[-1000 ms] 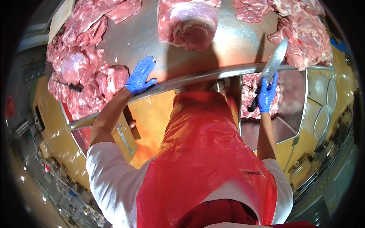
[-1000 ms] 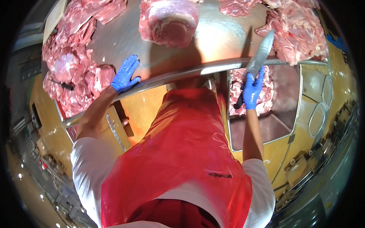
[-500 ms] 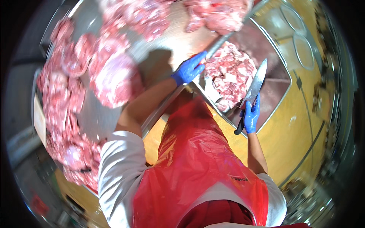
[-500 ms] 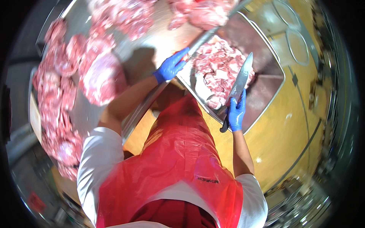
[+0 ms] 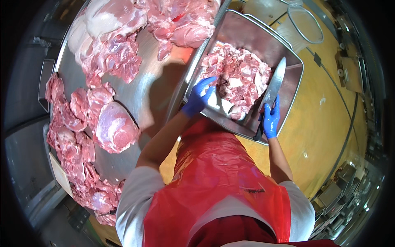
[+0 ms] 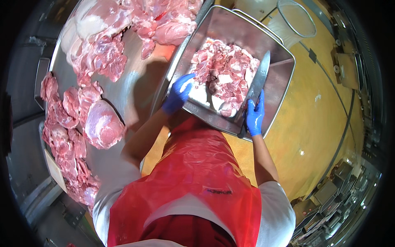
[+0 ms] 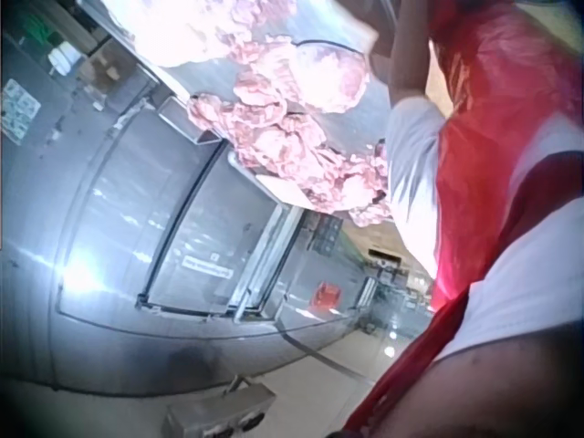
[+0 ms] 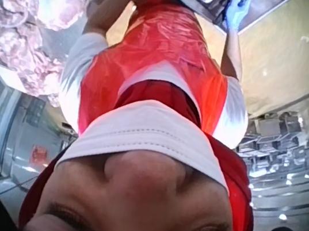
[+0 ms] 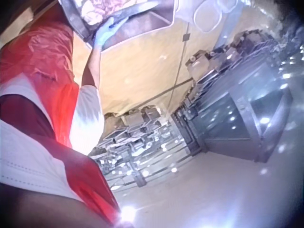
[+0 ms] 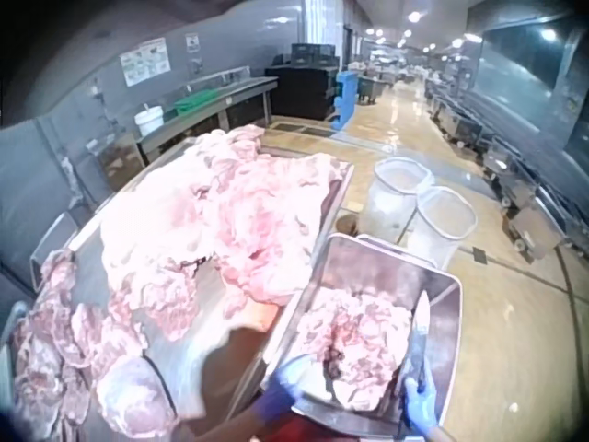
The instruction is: The person cuts large pieces of raw meat into smaller portions using a knife on a stainless steel table. They repeatedly pick up meat, slice it, and place the cut pieces into a metal tray.
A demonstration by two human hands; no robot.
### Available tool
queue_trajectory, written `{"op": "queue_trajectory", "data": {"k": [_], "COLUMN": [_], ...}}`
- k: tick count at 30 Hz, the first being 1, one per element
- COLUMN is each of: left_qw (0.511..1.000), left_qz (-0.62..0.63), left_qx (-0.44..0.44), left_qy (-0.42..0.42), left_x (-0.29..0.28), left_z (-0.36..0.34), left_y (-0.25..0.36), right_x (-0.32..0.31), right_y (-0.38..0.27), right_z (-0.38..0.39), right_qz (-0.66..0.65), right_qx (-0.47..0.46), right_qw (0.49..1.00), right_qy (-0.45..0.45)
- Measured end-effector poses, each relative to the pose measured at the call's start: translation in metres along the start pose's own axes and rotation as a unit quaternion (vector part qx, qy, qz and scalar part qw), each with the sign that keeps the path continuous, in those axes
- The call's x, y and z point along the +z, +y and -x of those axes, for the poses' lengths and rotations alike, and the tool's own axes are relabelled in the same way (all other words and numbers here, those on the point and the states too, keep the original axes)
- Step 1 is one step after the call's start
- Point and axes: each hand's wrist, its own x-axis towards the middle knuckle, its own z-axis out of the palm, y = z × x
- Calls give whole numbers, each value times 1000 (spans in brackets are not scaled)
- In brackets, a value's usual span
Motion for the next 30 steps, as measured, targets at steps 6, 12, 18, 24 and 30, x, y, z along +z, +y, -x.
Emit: {"op": "queue_trajectory", "data": {"k": [6, 12, 18, 24, 30], "left_qw": [946, 888, 886, 896, 926], "left_qz": [-250, -423, -421, -430, -361], "left_qx": [-75, -174, -191, -98, 104], "left_qy": [194, 44, 33, -46, 44], "left_x": [-160, -212, -221, -187, -130], "left_z": [219, 406, 470, 291, 61], "left_y": [40, 49, 29, -4, -50], "right_x": [96, 205, 192, 152, 102], "right_y": [-29, -66, -62, -29, -45], "right_z": [1, 43, 71, 68, 48], "right_qz": [2, -8, 88, 34, 39], "right_qx": [-3, -66, -90, -50, -30], "right_qw": [989, 959, 943, 973, 987], "right_qy": [-149, -277, -308, -225, -151]}}
